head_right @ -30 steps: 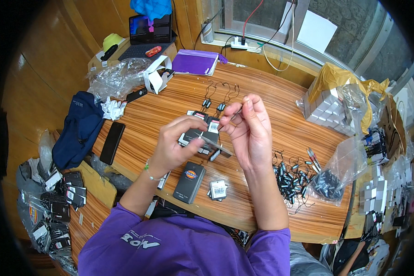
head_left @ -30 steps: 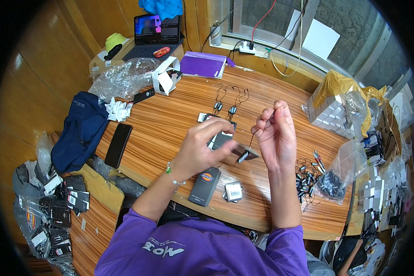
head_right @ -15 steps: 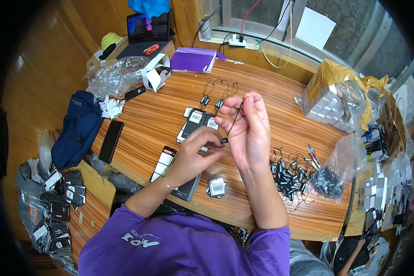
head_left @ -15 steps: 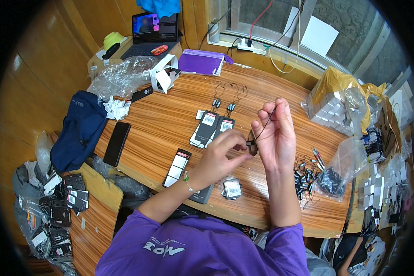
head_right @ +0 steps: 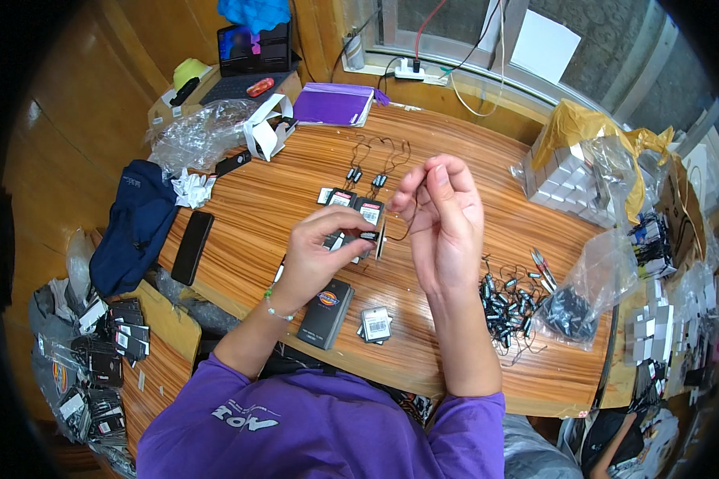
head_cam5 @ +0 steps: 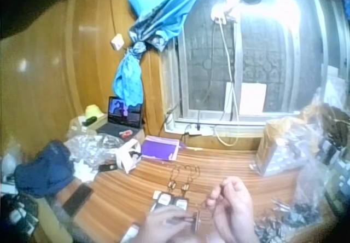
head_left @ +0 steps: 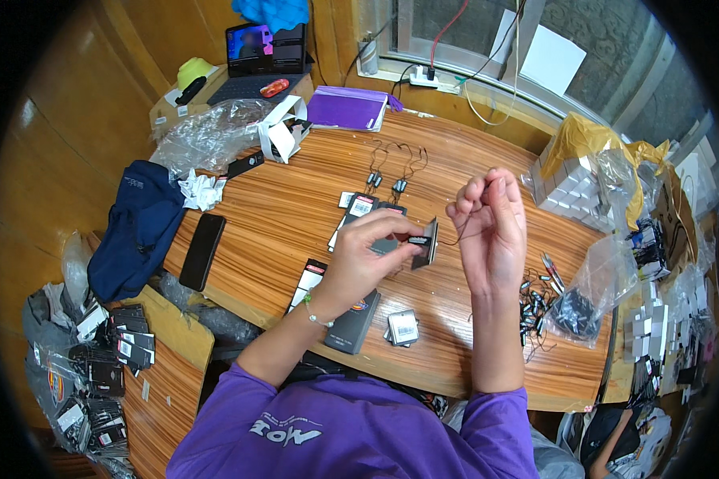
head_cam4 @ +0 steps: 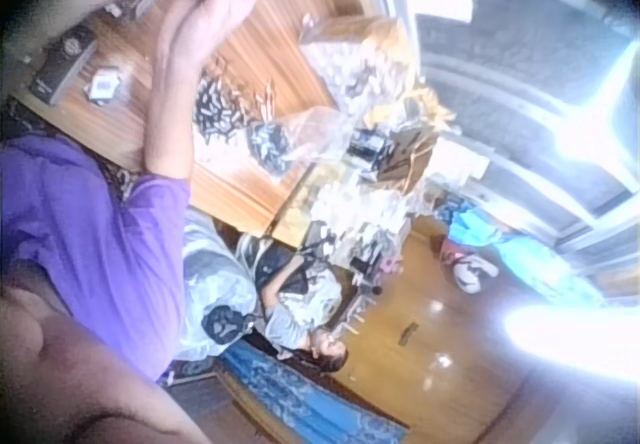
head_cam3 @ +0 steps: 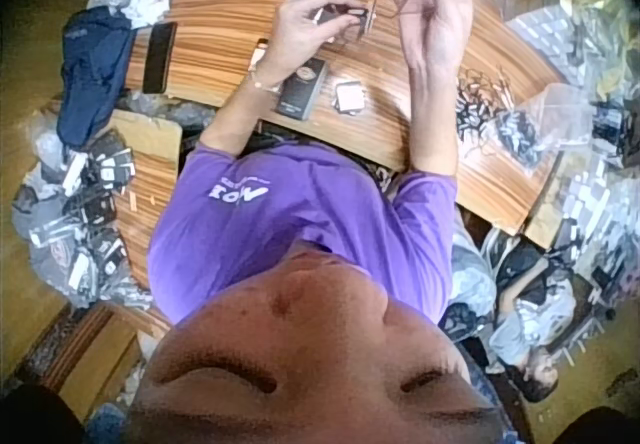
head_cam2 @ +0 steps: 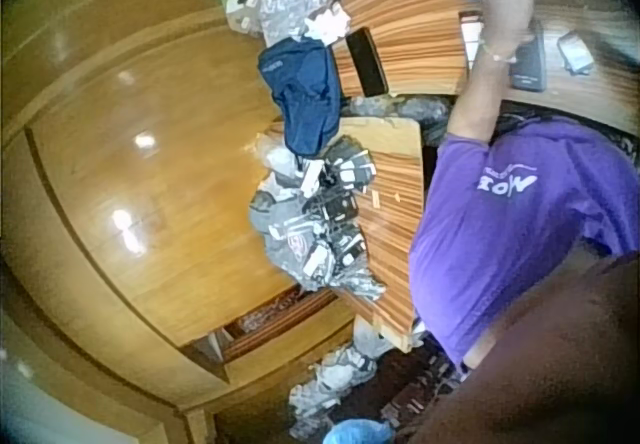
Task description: The person repeatedly picks up small black rectangular boxes and thin black wires, inserts the wires into the boxes, and places the assembled units on the table. The person handles the items one at a time and continues the process throughout the clip.
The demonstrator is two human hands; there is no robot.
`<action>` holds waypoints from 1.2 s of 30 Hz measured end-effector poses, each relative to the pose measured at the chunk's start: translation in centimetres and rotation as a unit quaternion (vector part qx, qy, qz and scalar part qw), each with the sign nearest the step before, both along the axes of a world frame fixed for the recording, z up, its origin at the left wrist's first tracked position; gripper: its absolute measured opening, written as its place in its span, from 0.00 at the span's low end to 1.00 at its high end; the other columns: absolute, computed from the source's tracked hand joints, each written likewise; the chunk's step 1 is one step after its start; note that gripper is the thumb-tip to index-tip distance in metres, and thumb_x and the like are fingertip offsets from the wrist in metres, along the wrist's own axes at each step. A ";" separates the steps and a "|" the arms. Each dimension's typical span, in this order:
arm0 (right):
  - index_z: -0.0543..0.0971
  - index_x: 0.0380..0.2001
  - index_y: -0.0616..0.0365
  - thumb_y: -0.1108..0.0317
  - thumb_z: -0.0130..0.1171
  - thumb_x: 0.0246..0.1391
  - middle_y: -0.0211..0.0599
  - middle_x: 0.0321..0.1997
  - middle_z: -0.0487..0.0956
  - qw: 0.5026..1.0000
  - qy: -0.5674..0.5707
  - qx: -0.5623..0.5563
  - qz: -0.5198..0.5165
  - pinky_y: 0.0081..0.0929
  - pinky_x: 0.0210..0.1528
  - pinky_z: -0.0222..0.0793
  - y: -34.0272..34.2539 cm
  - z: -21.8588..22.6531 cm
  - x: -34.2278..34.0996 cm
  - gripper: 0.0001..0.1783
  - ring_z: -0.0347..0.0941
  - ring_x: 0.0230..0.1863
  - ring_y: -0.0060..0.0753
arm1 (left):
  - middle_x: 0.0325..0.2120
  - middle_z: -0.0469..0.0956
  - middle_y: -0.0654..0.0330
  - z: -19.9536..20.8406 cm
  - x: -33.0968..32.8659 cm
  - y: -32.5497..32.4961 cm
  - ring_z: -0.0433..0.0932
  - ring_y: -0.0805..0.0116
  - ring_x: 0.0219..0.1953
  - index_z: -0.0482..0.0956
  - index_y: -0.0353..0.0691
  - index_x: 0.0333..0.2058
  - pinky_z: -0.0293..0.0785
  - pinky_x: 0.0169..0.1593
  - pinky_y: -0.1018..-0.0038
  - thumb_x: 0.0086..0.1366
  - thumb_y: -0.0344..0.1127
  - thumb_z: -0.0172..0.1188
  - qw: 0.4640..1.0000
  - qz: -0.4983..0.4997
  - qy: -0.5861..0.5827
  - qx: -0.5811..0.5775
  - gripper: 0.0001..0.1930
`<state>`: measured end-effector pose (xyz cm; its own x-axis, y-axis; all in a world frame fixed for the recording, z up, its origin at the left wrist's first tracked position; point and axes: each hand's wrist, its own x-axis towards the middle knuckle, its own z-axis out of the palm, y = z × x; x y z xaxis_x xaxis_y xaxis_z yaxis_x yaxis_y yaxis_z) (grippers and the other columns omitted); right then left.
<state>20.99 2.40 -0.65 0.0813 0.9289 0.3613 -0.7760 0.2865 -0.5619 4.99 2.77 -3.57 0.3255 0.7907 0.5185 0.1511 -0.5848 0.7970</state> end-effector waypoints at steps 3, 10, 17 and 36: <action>0.72 0.34 0.62 0.70 0.52 0.55 0.34 0.26 0.74 0.987 -0.141 0.039 -0.071 0.19 0.32 0.67 -0.3 0.4 0.6 0.07 0.69 0.28 0.22 | 0.28 0.77 0.58 0.8 -0.7 0.1 0.75 0.67 0.31 0.80 0.36 0.31 0.71 0.36 0.75 0.47 0.24 0.64 0.999 0.027 -0.010 0.044 0.10; 0.71 0.38 0.64 0.76 0.51 0.53 0.30 0.25 0.73 0.955 -0.289 0.022 -0.061 0.15 0.31 0.65 -0.9 1.1 0.1 0.08 0.69 0.27 0.18 | 0.30 0.78 0.58 2.7 -2.2 0.0 0.76 0.69 0.33 0.79 0.35 0.31 0.71 0.37 0.77 0.49 0.24 0.63 0.995 0.061 -0.003 0.082 0.09; 0.66 0.42 0.62 0.76 0.51 0.52 0.27 0.26 0.71 0.927 -0.365 0.018 0.086 0.12 0.29 0.61 -1.6 1.5 -0.8 0.13 0.66 0.29 0.13 | 0.31 0.77 0.60 1.9 -1.9 -0.2 0.75 0.75 0.33 0.75 0.34 0.35 0.71 0.38 0.80 0.58 0.27 0.57 0.986 -0.031 -0.152 -0.069 0.06; 0.69 0.34 0.65 0.79 0.55 0.48 0.35 0.33 0.71 0.895 -0.426 0.084 -0.107 0.20 0.39 0.67 -1.3 0.7 -2.3 0.09 0.72 0.34 0.23 | 0.29 0.72 0.64 1.9 -1.2 0.0 0.70 0.80 0.32 0.70 0.36 0.32 0.68 0.38 0.83 0.61 0.30 0.54 0.948 -0.078 -0.263 -0.161 0.05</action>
<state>18.71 1.12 0.01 -0.1205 0.8517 0.5099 -0.0047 0.5132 -0.8583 3.77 2.81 -1.67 0.2151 0.8994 0.3804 -0.3842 -0.2802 0.8797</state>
